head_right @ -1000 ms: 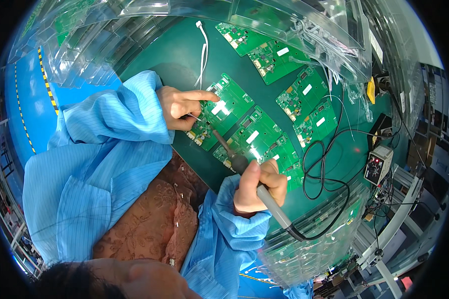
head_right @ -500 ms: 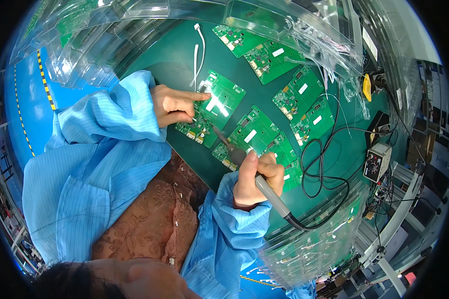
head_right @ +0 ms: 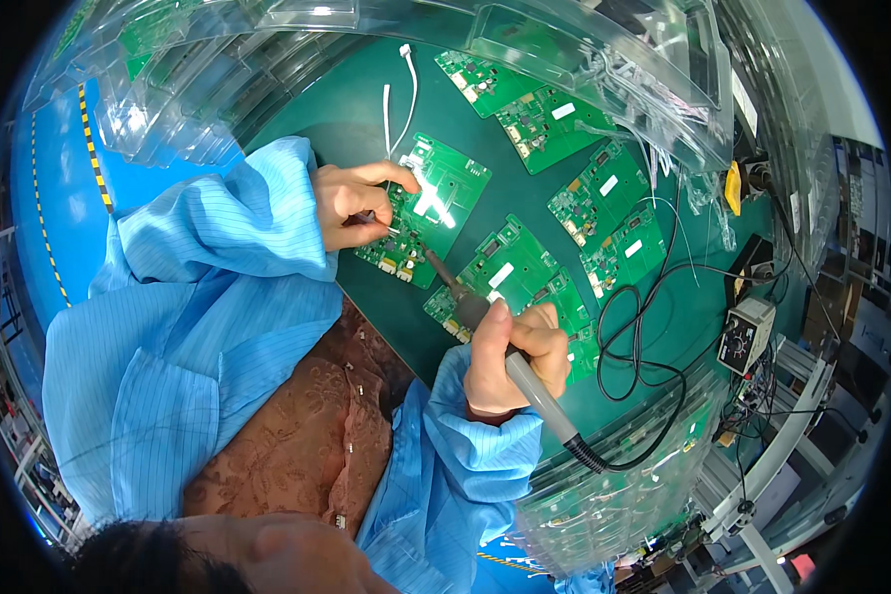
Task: Soldering electronic components onto multiple printed circuit boards at an assembly station.
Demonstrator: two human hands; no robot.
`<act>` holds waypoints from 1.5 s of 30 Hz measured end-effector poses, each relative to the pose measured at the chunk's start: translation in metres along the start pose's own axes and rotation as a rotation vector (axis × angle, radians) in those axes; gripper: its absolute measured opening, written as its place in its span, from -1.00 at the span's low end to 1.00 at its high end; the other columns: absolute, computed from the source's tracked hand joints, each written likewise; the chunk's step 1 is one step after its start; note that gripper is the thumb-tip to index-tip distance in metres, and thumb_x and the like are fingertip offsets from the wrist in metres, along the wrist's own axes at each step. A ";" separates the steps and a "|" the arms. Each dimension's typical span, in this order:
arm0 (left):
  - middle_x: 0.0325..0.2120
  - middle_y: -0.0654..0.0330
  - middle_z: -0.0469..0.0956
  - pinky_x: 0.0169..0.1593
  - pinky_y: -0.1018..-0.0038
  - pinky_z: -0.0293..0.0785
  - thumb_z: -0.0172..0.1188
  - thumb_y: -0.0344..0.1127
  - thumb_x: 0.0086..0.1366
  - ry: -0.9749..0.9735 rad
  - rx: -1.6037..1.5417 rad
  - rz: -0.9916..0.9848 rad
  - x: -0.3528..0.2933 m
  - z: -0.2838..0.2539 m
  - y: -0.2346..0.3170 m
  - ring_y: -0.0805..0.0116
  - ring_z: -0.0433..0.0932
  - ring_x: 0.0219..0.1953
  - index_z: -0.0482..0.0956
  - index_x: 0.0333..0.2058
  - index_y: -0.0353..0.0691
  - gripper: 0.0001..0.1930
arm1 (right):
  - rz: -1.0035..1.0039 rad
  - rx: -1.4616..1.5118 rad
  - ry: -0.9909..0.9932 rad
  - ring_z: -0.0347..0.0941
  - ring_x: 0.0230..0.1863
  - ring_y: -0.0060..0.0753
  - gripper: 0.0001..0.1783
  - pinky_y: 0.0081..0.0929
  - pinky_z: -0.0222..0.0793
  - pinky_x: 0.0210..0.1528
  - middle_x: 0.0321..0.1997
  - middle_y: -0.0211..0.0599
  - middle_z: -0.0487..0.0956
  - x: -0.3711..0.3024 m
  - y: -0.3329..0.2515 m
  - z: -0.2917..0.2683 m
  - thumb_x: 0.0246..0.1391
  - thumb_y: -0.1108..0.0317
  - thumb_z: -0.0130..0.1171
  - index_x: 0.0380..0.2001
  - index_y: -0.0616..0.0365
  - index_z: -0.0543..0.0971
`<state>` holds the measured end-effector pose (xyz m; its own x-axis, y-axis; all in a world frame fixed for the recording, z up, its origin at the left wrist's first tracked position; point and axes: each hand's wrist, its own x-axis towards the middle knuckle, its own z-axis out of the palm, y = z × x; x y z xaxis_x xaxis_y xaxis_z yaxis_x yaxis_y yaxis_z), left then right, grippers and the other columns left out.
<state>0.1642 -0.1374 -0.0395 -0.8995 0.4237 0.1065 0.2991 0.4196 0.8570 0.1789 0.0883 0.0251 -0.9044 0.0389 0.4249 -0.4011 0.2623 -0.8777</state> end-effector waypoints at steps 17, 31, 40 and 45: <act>-0.17 0.18 0.41 -0.61 0.46 0.38 0.16 -0.55 -0.13 0.049 0.107 -0.077 -0.002 0.005 0.007 0.35 0.48 -0.63 0.31 -0.68 -0.26 -0.83 | -0.016 -0.030 -0.178 0.10 -0.76 -0.50 -0.68 -0.52 0.03 -0.60 -0.81 -0.37 0.30 0.005 0.015 0.010 -0.18 0.67 0.20 -0.66 0.14 0.26; -0.18 0.19 0.40 -0.63 0.44 0.37 0.16 -0.55 -0.16 0.023 0.128 -0.076 0.005 0.008 0.007 0.32 0.47 -0.63 0.30 -0.69 -0.26 -0.82 | -0.015 -0.095 -0.227 0.07 -0.67 -0.61 -0.68 -0.56 0.02 -0.57 -0.76 -0.43 0.28 0.003 0.009 0.015 -0.09 0.65 0.16 -0.68 0.15 0.24; -0.20 0.19 0.41 -0.65 0.44 0.38 0.16 -0.54 -0.17 0.063 0.163 -0.040 0.004 0.010 0.006 0.31 0.48 -0.65 0.31 -0.71 -0.27 -0.83 | -0.031 -0.093 -0.244 0.08 -0.66 -0.62 -0.68 -0.58 0.03 -0.57 -0.76 -0.44 0.28 0.001 0.010 0.019 -0.09 0.62 0.19 -0.68 0.15 0.25; -0.20 0.20 0.42 -0.65 0.44 0.39 0.16 -0.54 -0.18 0.057 0.173 -0.043 0.004 0.010 0.007 0.31 0.48 -0.65 0.31 -0.71 -0.28 -0.84 | -0.048 -0.131 -0.223 0.15 -0.82 -0.48 -0.72 -0.50 0.07 -0.62 -0.82 -0.39 0.34 0.001 0.013 0.020 -0.21 0.63 0.26 -0.67 0.13 0.33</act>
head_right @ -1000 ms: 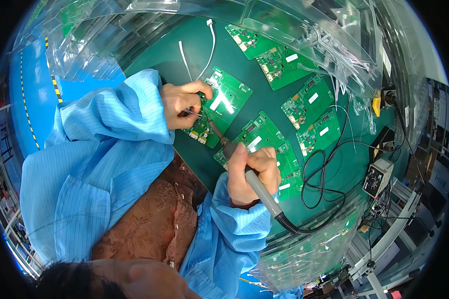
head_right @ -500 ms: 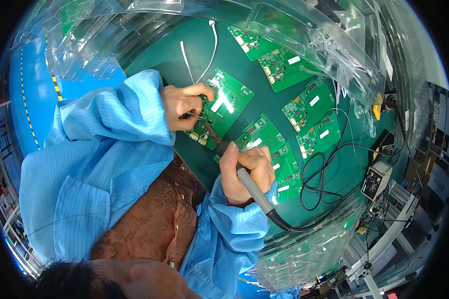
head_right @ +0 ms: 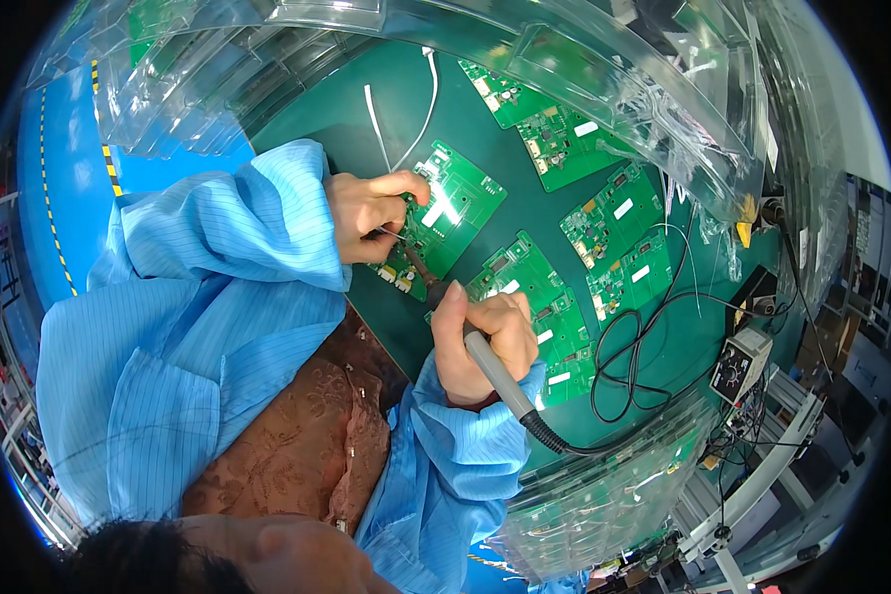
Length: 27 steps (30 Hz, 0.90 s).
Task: Soldering electronic components onto multiple printed circuit boards at an assembly station.
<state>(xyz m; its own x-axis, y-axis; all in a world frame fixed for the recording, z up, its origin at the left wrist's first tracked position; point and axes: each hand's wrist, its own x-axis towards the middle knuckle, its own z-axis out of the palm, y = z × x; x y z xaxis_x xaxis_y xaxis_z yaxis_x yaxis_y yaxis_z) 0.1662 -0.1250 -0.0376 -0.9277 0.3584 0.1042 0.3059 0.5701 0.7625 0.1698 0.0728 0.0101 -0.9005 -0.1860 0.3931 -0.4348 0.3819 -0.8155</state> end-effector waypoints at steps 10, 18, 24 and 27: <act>-0.19 0.21 0.41 -0.65 0.42 0.39 0.15 -0.54 -0.18 -0.008 0.004 -0.008 0.001 0.001 0.000 0.30 0.47 -0.67 0.31 -0.71 -0.28 -0.84 | -0.010 -0.009 -0.024 0.16 -0.81 -0.48 -0.72 -0.49 0.08 -0.62 -0.82 -0.39 0.35 0.000 0.000 -0.001 -0.20 0.63 0.24 -0.67 0.13 0.33; -0.19 0.21 0.41 -0.66 0.42 0.38 0.15 -0.54 -0.19 0.000 -0.007 0.003 0.002 -0.002 0.003 0.29 0.46 -0.69 0.30 -0.71 -0.27 -0.83 | 0.010 0.068 0.047 0.06 -0.78 -0.51 -0.72 -0.50 0.00 -0.63 -0.82 -0.38 0.28 0.002 -0.003 -0.012 -0.16 0.64 0.20 -0.65 0.15 0.29; -0.19 0.21 0.41 -0.66 0.41 0.38 0.16 -0.54 -0.18 -0.005 0.002 0.026 0.001 0.003 -0.003 0.29 0.45 -0.70 0.30 -0.71 -0.28 -0.83 | 0.040 0.126 0.146 -0.05 -0.65 -0.68 -0.66 -0.58 -0.15 -0.57 -0.78 -0.52 0.12 0.002 -0.007 -0.014 -0.09 0.70 0.07 -0.68 0.12 0.18; -0.19 0.19 0.41 -0.65 0.41 0.39 0.16 -0.54 -0.16 -0.018 0.027 0.021 0.000 0.000 -0.001 0.28 0.46 -0.69 0.30 -0.70 -0.29 -0.83 | 0.045 0.138 0.150 -0.04 -0.65 -0.68 -0.66 -0.59 -0.13 -0.57 -0.78 -0.52 0.12 0.002 -0.004 -0.013 -0.09 0.71 0.07 -0.68 0.12 0.18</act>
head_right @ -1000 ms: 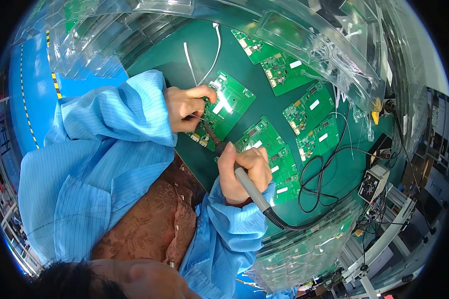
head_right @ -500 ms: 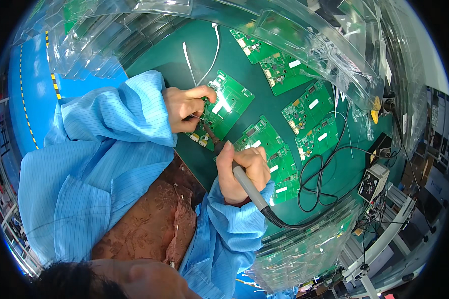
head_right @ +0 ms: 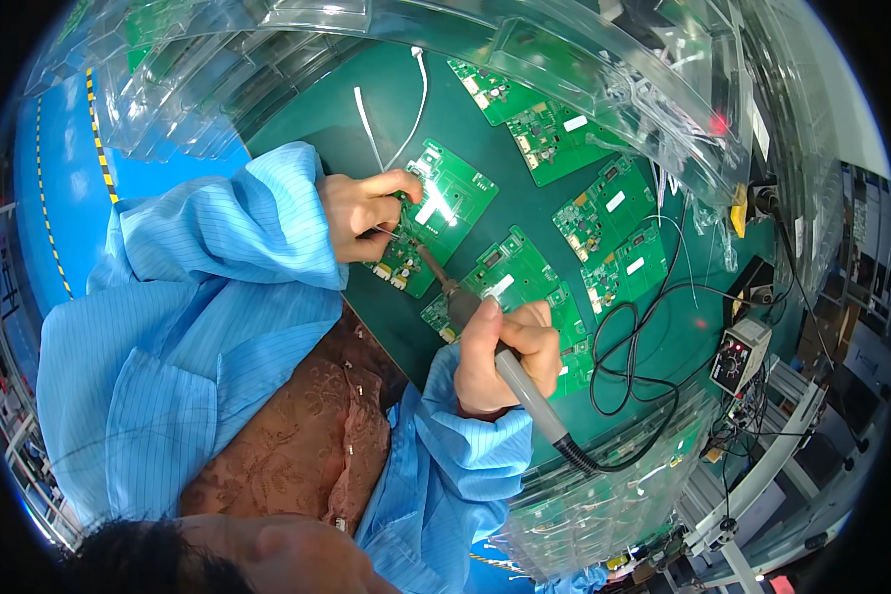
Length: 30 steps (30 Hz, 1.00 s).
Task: Soldering electronic components onto multiple printed circuit boards at an assembly station.
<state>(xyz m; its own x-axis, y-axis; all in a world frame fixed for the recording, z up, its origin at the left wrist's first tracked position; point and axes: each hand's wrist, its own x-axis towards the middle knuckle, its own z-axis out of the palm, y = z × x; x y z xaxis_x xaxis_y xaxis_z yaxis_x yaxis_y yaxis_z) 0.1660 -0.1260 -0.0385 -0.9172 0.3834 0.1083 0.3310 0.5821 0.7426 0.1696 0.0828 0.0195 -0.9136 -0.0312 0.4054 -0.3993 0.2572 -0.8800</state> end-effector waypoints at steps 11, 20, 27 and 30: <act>-0.04 0.13 0.44 -0.53 0.48 0.42 0.21 -0.45 0.05 -0.018 -0.143 0.076 -0.005 -0.017 0.001 0.36 0.52 -0.58 0.43 -0.62 -0.25 -0.85 | 0.002 -0.003 -0.002 0.03 -0.74 -0.58 -0.69 -0.56 0.01 -0.58 -0.83 -0.42 0.25 0.002 0.004 0.000 -0.20 0.68 0.19 -0.67 0.14 0.26; 0.01 0.21 0.43 -0.19 0.43 0.48 0.19 -0.31 0.11 -0.142 -0.297 -0.180 -0.008 -0.018 -0.002 0.31 0.57 -0.21 0.59 -0.42 -0.08 -0.94 | 0.023 -0.003 -0.039 0.02 -0.64 -0.66 -0.68 -0.63 -0.01 -0.54 -0.76 -0.45 0.23 0.001 0.000 0.002 -0.10 0.72 0.07 -0.68 0.15 0.21; -0.13 0.19 0.43 -0.50 0.51 0.42 0.22 -0.47 0.01 0.031 -0.169 -0.105 -0.003 -0.012 -0.002 0.42 0.51 -0.58 0.45 -0.59 -0.26 -0.88 | 0.016 0.010 -0.048 0.01 -0.65 -0.68 -0.68 -0.63 -0.03 -0.56 -0.77 -0.46 0.22 0.003 0.003 0.004 -0.10 0.72 0.07 -0.69 0.15 0.21; -0.17 0.21 0.41 -0.52 0.50 0.41 0.22 -0.49 -0.02 0.014 -0.153 -0.081 0.001 -0.010 -0.001 0.41 0.49 -0.61 0.41 -0.61 -0.25 -0.87 | 0.023 -0.010 -0.018 0.03 -0.74 -0.58 -0.68 -0.53 0.02 -0.55 -0.82 -0.43 0.25 0.003 0.004 0.001 -0.18 0.68 0.18 -0.67 0.13 0.25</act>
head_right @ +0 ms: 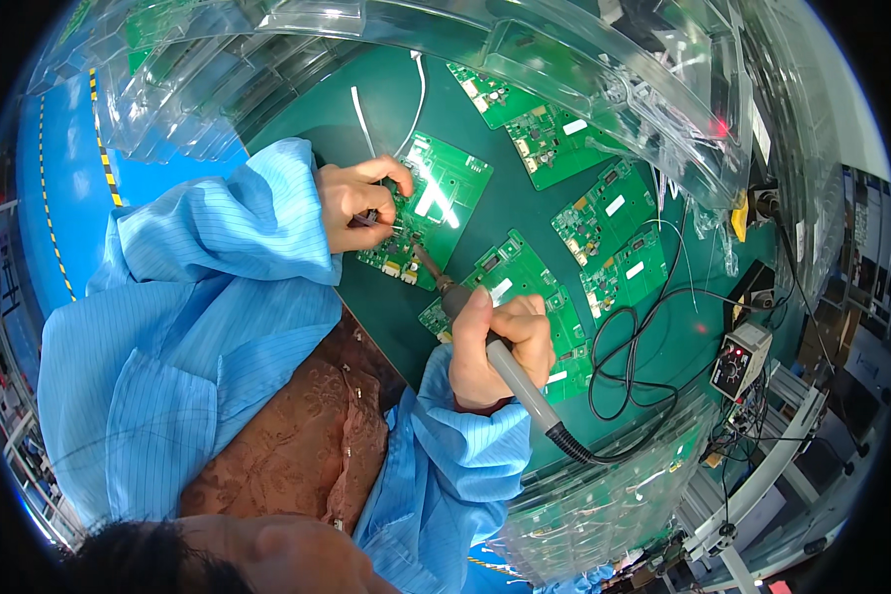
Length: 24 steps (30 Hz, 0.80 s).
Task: Soldering electronic components onto multiple printed circuit boards at an assembly station.
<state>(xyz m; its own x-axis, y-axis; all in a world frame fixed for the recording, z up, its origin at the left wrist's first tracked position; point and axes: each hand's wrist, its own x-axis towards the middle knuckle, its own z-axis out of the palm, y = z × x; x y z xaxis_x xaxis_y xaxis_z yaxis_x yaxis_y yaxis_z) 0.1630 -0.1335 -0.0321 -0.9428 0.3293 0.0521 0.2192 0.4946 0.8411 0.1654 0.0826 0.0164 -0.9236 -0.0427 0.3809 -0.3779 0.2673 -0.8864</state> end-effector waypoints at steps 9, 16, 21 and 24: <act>-0.24 0.23 0.41 -0.62 0.48 0.37 0.18 -0.54 -0.09 0.053 0.105 0.019 0.003 0.007 -0.001 0.40 0.47 -0.66 0.32 -0.66 -0.23 -0.82 | -0.013 -0.068 -0.054 0.11 -0.75 -0.50 -0.68 -0.53 0.05 -0.60 -0.81 -0.38 0.30 0.003 0.003 0.006 -0.21 0.68 0.21 -0.67 0.13 0.26; -0.25 0.23 0.41 -0.64 0.48 0.35 0.18 -0.53 -0.10 0.073 0.108 0.072 0.002 0.009 -0.003 0.41 0.45 -0.67 0.33 -0.66 -0.23 -0.83 | -0.060 -0.096 -0.084 0.11 -0.80 -0.50 -0.68 -0.53 0.05 -0.62 -0.82 -0.39 0.32 0.005 0.004 0.011 -0.23 0.67 0.23 -0.68 0.13 0.28; -0.25 0.24 0.40 -0.65 0.47 0.36 0.18 -0.54 -0.10 0.049 0.099 0.043 0.002 0.007 0.000 0.40 0.46 -0.67 0.33 -0.65 -0.23 -0.83 | -0.062 -0.093 -0.087 0.12 -0.83 -0.50 -0.69 -0.53 0.05 -0.61 -0.83 -0.40 0.32 0.003 0.006 0.013 -0.24 0.67 0.23 -0.69 0.13 0.29; -0.25 0.25 0.39 -0.60 0.46 0.41 0.16 -0.50 -0.08 0.024 0.085 0.021 0.001 0.005 0.002 0.38 0.48 -0.64 0.37 -0.62 -0.25 -0.88 | -0.061 -0.096 -0.094 0.14 -0.83 -0.50 -0.69 -0.54 0.05 -0.61 -0.82 -0.40 0.32 0.003 0.006 0.013 -0.24 0.67 0.23 -0.69 0.13 0.29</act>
<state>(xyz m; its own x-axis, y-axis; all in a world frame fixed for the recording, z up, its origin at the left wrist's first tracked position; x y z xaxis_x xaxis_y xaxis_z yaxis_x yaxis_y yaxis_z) 0.1631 -0.1286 -0.0331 -0.9432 0.3215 0.0832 0.2588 0.5546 0.7909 0.1596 0.0714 0.0087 -0.9028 -0.1508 0.4027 -0.4297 0.3522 -0.8314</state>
